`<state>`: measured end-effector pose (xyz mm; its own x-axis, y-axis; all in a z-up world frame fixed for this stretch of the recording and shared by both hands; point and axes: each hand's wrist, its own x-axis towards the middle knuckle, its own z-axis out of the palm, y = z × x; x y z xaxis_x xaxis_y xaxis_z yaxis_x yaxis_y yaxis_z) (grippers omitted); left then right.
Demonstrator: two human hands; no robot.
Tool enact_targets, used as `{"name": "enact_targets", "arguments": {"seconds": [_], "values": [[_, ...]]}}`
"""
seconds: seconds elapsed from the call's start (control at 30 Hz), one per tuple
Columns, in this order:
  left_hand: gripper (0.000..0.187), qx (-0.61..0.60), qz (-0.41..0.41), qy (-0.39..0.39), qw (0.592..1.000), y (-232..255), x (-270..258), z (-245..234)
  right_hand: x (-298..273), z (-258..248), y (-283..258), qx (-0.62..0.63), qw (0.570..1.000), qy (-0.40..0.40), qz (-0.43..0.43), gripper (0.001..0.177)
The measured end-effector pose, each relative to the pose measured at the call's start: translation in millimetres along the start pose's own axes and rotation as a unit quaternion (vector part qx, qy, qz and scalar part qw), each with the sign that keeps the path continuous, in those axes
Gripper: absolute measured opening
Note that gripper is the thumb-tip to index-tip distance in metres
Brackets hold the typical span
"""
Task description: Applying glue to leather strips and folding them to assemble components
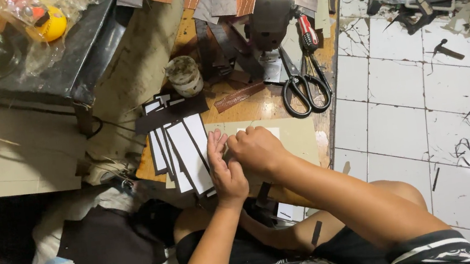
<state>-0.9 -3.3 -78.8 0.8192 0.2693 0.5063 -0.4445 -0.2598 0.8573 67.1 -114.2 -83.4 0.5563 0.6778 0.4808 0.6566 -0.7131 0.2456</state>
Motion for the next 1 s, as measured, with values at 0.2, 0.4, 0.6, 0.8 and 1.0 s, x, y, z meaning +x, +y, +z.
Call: {"name": "enact_targets", "arguments": {"seconds": [0.2,0.4,0.6,0.8,1.0], "values": [[0.081,0.002,0.000,0.009,1.000,-5.3,-1.5,1.1,-0.2,9.8,5.7,0.016,1.000,-0.008,0.013,0.021],[0.082,0.007,0.011,0.011,1.000,-12.5,-3.7,0.9,7.5,3.4,-5.7,0.017,0.997,-0.022,0.069,0.026],[0.083,0.014,0.020,0.014,1.000,-10.0,-2.7,0.0,12.6,-2.3,-8.3,0.048,0.992,-0.077,0.090,0.023],[0.081,0.019,0.032,0.021,0.999,-11.4,-2.0,0.8,14.9,4.1,-10.2,0.068,0.982,-0.104,0.146,0.037],[0.083,0.018,0.031,0.011,0.999,-6.4,-1.3,-0.6,12.4,2.5,-17.0,0.023,0.993,-0.026,0.109,0.024]]}}
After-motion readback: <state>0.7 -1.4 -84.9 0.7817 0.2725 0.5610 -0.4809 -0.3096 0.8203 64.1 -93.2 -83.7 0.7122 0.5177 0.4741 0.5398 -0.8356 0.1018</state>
